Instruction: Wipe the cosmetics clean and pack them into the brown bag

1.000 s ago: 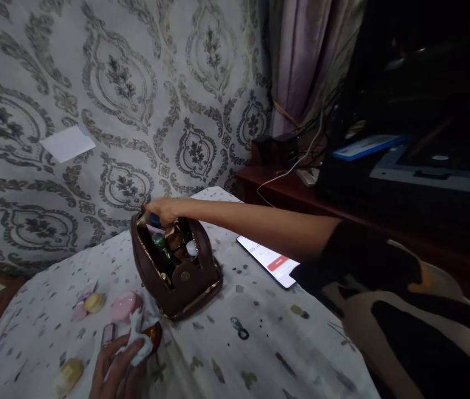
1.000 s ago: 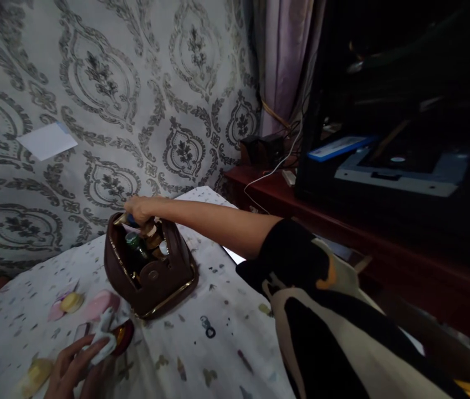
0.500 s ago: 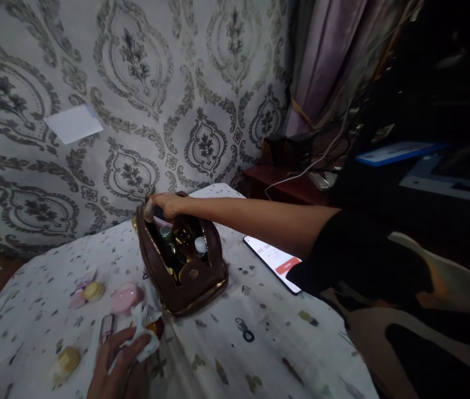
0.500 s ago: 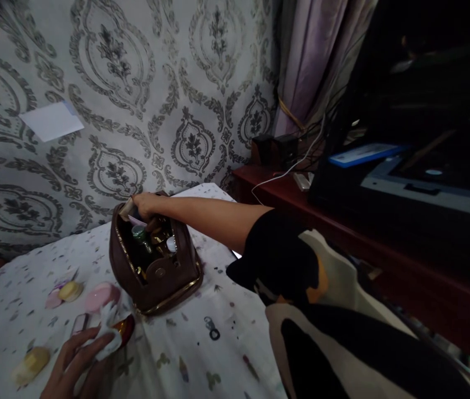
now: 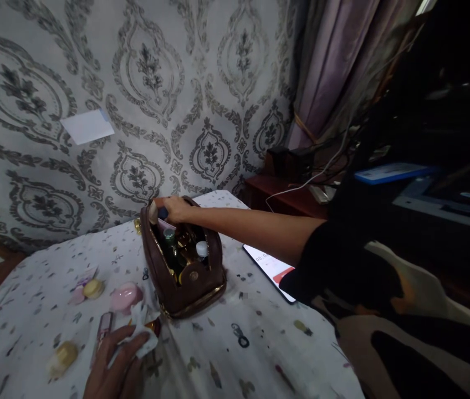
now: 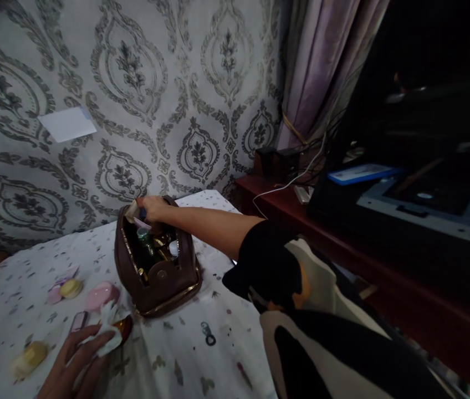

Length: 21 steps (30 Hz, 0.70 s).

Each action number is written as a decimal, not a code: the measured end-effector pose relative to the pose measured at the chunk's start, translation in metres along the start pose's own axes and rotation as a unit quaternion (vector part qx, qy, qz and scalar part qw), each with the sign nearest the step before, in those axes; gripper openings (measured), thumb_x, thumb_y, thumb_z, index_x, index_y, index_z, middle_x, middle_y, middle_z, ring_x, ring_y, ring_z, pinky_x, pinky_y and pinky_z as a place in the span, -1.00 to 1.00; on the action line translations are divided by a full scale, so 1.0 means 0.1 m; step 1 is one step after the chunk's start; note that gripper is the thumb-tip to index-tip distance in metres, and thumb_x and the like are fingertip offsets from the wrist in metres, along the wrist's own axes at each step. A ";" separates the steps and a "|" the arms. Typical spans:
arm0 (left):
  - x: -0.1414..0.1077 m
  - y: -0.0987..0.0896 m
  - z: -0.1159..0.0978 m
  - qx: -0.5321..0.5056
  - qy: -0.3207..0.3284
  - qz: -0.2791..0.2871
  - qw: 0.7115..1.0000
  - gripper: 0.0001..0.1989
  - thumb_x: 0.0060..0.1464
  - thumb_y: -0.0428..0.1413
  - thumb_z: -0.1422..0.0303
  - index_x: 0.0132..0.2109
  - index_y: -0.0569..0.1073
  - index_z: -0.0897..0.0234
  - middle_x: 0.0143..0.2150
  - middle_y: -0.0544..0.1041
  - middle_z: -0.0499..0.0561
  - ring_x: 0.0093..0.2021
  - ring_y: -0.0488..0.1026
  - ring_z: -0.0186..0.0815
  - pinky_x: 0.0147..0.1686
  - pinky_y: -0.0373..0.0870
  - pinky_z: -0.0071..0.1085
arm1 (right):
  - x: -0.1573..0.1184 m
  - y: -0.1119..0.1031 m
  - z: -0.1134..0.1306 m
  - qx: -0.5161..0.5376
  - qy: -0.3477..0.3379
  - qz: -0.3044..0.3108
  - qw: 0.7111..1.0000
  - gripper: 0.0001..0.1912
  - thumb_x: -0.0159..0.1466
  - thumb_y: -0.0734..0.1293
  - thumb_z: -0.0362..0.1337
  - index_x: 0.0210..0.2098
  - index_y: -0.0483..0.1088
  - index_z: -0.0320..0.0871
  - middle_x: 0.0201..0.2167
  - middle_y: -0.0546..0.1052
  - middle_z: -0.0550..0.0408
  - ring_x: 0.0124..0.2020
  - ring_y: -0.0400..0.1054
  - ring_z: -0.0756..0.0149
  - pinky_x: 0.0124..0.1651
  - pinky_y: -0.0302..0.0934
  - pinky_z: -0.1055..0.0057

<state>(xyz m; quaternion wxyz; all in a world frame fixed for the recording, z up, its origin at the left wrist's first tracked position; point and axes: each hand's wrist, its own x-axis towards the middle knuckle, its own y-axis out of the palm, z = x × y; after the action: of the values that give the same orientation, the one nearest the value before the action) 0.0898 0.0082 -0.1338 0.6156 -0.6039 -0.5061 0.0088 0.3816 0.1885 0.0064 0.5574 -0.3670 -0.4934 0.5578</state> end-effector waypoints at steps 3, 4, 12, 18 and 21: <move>0.03 0.00 -0.05 -0.009 -0.005 -0.007 1.000 -0.72 0.33 -0.07 0.30 0.00 0.51 0.09 0.03 0.45 0.09 0.02 0.47 -0.25 0.01 0.41 -0.34 | -0.04 -0.02 0.03 -0.008 0.003 0.004 1.000 -0.43 0.06 0.52 -0.25 0.04 0.46 -0.31 0.08 0.51 -0.26 0.08 0.44 0.02 -0.06 0.34 0.44; 0.04 -0.01 -0.06 -0.013 -0.007 -0.006 1.000 -0.71 0.33 -0.08 0.29 0.01 0.51 0.10 0.03 0.44 0.09 0.02 0.47 -0.24 0.00 0.42 -0.35 | -0.04 -0.03 0.04 -0.011 0.002 0.009 1.000 -0.44 0.05 0.52 -0.27 0.04 0.46 -0.30 0.07 0.52 -0.25 0.07 0.45 0.02 -0.07 0.35 0.44; 0.05 0.00 -0.08 -0.009 -0.007 -0.015 1.000 -0.71 0.32 -0.08 0.31 0.03 0.50 0.11 0.02 0.45 0.10 0.03 0.47 -0.22 0.08 0.41 -0.26 | -0.04 -0.14 0.07 -0.032 -0.029 0.062 0.997 -0.60 -0.03 0.52 -0.45 -0.15 0.55 -0.33 -0.10 0.61 -0.16 -0.05 0.51 0.08 -0.12 0.34 0.48; 0.05 -0.01 -0.09 -0.025 -0.012 0.000 1.000 -0.72 0.30 -0.04 0.33 0.04 0.50 0.15 0.03 0.44 0.15 0.01 0.47 -0.23 -0.01 0.45 -0.34 | -0.06 -0.11 0.03 -0.033 -0.013 0.040 0.999 -0.65 0.11 0.46 -0.36 -0.11 0.53 -0.33 -0.08 0.60 -0.23 -0.03 0.50 0.05 -0.10 0.33 0.45; 0.07 -0.04 -0.10 -0.037 -0.012 0.009 0.999 -0.72 0.30 -0.04 0.35 0.06 0.48 0.14 0.04 0.42 0.15 0.03 0.45 -0.22 -0.06 0.46 -0.35 | -0.08 -0.11 0.05 -0.028 -0.011 0.027 0.999 -0.64 0.08 0.47 -0.38 -0.11 0.54 -0.31 -0.08 0.60 -0.23 -0.04 0.51 0.06 -0.12 0.33 0.47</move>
<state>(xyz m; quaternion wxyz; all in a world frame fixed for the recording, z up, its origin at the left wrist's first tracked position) 0.0976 0.0042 -0.1239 0.5864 -0.6309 -0.5080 0.0033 0.3805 0.1790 0.0172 0.5263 -0.3899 -0.5045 0.5626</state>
